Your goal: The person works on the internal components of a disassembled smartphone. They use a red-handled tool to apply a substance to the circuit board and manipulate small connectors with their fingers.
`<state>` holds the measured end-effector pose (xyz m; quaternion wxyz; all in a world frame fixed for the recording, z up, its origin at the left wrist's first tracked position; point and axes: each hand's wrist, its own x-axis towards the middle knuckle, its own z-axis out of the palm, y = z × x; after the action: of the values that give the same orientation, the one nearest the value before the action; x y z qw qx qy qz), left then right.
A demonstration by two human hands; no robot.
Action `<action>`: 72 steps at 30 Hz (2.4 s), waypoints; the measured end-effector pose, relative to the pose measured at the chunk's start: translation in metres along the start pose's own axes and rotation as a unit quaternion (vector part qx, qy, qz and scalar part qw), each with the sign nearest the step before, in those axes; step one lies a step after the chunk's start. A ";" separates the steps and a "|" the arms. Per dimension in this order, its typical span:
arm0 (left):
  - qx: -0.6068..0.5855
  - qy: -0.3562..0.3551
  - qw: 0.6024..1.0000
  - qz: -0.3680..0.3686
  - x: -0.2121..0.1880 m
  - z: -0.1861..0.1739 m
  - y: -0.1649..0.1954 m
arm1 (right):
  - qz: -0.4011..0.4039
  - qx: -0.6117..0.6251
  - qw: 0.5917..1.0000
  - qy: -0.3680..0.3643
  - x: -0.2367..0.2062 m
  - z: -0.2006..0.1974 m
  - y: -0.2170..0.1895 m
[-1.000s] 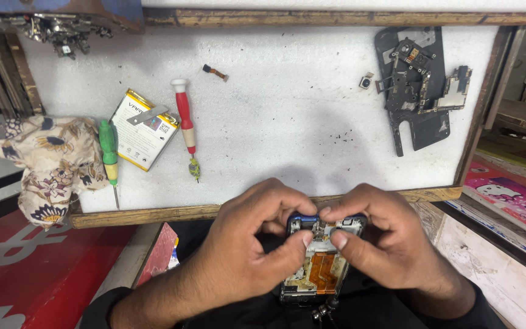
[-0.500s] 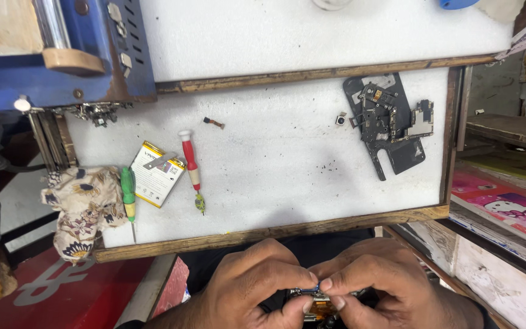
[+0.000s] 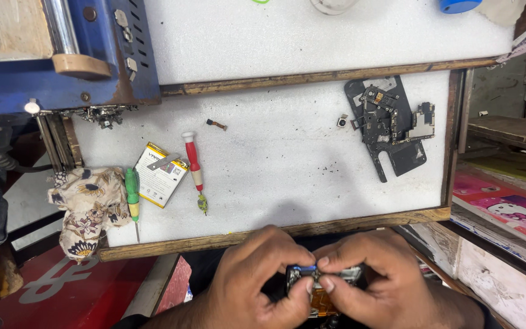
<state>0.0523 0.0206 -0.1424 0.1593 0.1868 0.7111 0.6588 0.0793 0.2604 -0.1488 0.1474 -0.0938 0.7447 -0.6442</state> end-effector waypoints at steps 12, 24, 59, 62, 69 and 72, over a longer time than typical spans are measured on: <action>-0.073 -0.042 0.971 -0.222 0.018 -0.003 -0.035 | 0.093 0.135 0.985 -0.057 0.010 -0.002 0.051; -0.052 -0.043 0.967 -0.246 0.019 -0.003 -0.047 | 0.138 0.130 0.980 -0.054 0.016 0.005 0.065; 0.000 -0.024 0.983 -0.183 0.016 -0.005 -0.047 | 0.104 0.040 0.993 0.032 0.019 0.014 0.078; 0.002 -0.034 0.988 -0.148 0.016 -0.008 -0.045 | 0.092 0.031 0.995 0.038 0.019 0.015 0.074; 0.061 -0.043 0.990 -0.123 0.017 -0.009 -0.042 | 0.095 0.047 0.994 0.028 0.018 0.014 0.071; 0.100 -0.026 0.990 -0.100 0.017 -0.004 -0.040 | 0.094 0.050 0.994 0.033 0.016 0.013 0.071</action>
<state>0.0334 0.0221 -0.1814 0.2232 0.1472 0.7843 0.5597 0.0721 0.2534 -0.2224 0.1868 0.0054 0.7214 -0.6668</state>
